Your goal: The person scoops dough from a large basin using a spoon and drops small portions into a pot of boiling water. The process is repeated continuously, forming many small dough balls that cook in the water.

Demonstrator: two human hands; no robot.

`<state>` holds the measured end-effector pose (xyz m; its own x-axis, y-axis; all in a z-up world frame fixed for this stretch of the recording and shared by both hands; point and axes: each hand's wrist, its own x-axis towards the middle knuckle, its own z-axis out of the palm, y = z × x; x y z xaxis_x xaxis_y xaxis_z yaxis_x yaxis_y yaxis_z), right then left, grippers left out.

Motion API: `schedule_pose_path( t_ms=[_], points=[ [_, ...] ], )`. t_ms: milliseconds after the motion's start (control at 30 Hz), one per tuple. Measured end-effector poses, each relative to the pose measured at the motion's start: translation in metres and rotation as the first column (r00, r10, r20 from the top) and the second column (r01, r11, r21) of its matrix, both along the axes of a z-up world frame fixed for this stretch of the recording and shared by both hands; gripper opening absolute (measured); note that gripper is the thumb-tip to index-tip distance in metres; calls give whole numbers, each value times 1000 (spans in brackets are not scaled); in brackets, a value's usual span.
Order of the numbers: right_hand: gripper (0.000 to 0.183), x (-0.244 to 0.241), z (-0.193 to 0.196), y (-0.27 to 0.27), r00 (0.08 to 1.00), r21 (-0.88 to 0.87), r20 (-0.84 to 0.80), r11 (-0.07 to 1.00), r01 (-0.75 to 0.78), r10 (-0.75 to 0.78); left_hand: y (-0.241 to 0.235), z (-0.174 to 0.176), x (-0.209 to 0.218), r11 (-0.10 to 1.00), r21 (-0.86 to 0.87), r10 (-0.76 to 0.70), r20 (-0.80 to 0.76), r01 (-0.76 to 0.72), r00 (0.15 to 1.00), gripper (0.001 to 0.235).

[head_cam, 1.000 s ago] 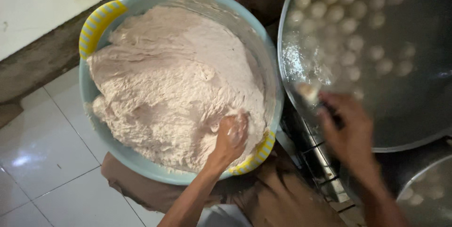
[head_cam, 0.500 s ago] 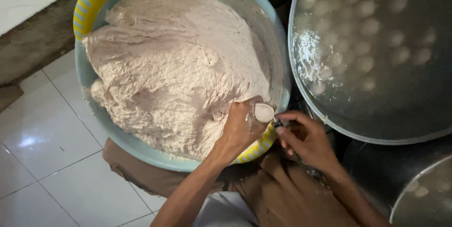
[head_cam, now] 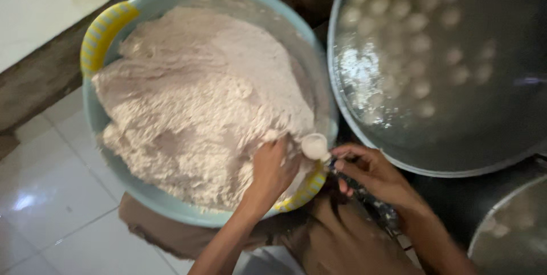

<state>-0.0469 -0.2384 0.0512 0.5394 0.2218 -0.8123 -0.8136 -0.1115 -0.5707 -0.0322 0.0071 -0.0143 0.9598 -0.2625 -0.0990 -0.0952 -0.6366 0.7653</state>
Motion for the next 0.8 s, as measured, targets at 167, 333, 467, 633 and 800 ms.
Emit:
schedule_pose_path(
  t_ms=[167,333,467,633,800],
  points=[
    [29,54,3,-73,958,-490,283,865,108,40,39,-8,-33,972,225,-111,157,74,981,28],
    [29,100,-25,-109,790,-816,488,516,262,370,45,2,-26,902,371,-97,-323,221,941,33],
    [34,97,-27,-113,676,-851,497,457,259,544,48,6,-17,982,149,-94,-161,118,983,42],
    [29,91,-11,-108,650,-773,605,534,341,461,48,-24,-32,992,-86,69,-237,-92,969,28],
    [31,46,21,-52,677,-646,679,669,368,283,13,-37,-21,973,-231,-5,30,12,1000,14]
  ],
)
